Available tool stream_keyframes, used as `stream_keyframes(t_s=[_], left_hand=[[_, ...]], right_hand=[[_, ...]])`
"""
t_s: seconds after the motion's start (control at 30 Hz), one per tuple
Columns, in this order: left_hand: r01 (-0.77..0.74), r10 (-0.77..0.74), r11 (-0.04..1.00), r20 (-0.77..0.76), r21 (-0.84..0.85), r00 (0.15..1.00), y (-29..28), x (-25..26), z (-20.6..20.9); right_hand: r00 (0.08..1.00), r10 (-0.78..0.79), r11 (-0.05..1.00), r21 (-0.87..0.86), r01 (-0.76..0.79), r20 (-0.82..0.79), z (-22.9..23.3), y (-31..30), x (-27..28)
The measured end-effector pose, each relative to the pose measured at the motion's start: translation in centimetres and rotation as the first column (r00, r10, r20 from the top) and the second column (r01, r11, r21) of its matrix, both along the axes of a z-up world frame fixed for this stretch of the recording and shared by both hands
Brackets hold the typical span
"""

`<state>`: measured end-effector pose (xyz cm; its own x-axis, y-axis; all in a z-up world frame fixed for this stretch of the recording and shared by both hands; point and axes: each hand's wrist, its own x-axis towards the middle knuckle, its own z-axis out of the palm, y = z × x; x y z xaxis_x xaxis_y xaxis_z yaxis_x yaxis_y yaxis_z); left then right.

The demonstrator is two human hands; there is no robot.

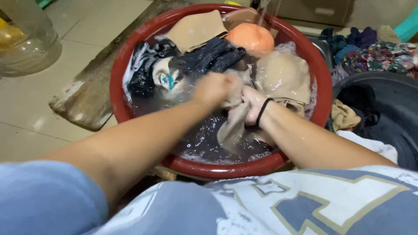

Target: The person hand-washes various garments in a red basin filled with soapy water. They scrub and rinse items including a black piece of clothing, a beige bra, a patterned cloth, and an orange bra, transferring them to a black basin as they finish.

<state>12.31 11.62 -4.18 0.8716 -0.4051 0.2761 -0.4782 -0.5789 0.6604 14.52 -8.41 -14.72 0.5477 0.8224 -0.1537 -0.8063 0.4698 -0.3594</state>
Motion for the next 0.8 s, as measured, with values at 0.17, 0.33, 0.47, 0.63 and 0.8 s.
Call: stream_keyframes(t_s=[0.17,0.33,0.47,0.63,0.8], left_hand=[[-0.214,0.216,0.917,0.032,0.336,0.976,6.1,0.6,0.6],[-0.259,0.256,0.880,0.061,0.398,0.965,8.9,-0.7,1.5],[-0.208,0.108,0.942,0.348,0.265,0.931,9.3,-3.8,2.0],[0.030,-0.091,0.972,0.256,0.232,0.962,7.9,-6.2,2.7],[0.044,-0.159,0.941,0.324,0.335,0.932,7.0,-6.3,-0.8]], right_hand=[[0.964,0.049,0.573,-0.798,0.186,0.260,10.1,0.0,-4.7],[0.507,0.810,-0.067,-0.813,0.578,0.294,14.8,-2.0,-6.5],[0.382,0.749,0.042,-0.614,0.788,0.541,15.9,-2.3,-7.7],[0.287,0.703,0.034,-0.434,0.900,0.650,16.1,1.2,-9.4],[0.105,0.890,0.100,-0.414,0.905,0.444,11.9,3.6,-10.1]])
